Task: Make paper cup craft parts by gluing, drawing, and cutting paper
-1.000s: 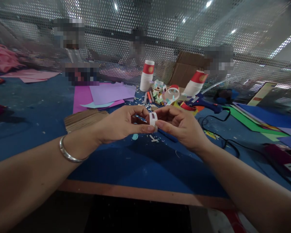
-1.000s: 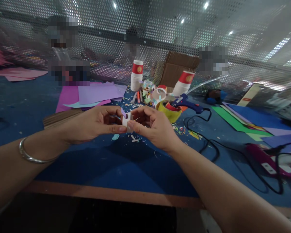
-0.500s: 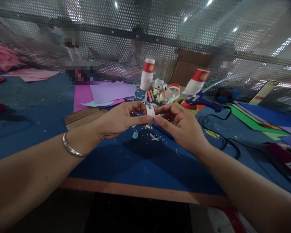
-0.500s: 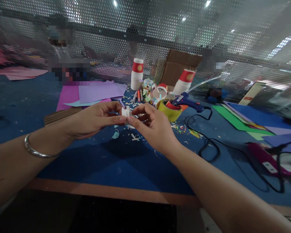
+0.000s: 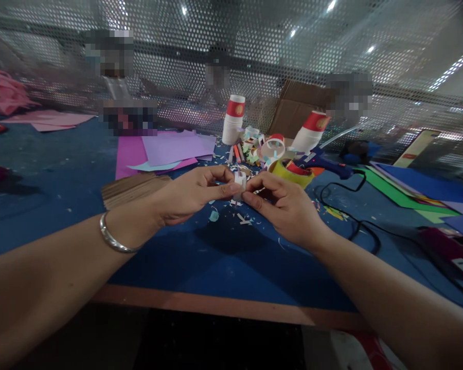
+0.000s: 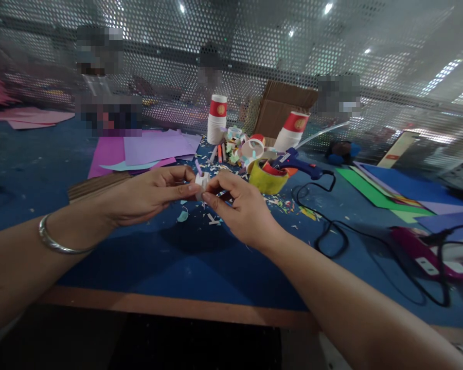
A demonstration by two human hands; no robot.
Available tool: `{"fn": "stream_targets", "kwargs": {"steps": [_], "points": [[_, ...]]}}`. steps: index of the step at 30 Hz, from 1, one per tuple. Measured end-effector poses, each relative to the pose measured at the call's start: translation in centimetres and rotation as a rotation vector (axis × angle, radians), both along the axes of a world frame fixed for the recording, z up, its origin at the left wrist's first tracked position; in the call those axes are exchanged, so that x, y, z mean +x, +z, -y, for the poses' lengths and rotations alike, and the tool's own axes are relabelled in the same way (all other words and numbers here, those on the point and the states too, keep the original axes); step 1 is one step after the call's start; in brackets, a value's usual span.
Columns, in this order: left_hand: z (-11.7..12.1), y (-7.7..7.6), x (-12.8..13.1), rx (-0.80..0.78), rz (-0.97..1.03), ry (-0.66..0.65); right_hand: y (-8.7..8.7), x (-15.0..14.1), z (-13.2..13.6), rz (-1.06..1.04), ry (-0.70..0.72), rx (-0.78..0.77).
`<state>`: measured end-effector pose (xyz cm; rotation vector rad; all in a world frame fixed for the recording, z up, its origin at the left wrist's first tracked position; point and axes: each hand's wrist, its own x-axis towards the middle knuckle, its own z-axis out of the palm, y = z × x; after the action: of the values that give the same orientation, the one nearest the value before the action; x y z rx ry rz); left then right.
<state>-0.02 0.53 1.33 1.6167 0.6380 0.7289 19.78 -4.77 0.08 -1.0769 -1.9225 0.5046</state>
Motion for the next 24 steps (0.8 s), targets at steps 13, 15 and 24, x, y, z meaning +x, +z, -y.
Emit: {"fn": "stream_targets", "kwargs": {"steps": [13,15,24], "points": [[-0.1,0.2,-0.2,-0.303,0.068,-0.079,0.1,0.0,0.1,0.025,0.036,-0.01],[-0.1,0.1,-0.2,-0.327,0.07,-0.08,0.1,0.0,0.1,0.014,0.042,-0.03],[-1.3,0.1,-0.2,-0.495,0.166,-0.044,0.6,0.9,-0.5,-0.107,-0.119,-0.02]]}}
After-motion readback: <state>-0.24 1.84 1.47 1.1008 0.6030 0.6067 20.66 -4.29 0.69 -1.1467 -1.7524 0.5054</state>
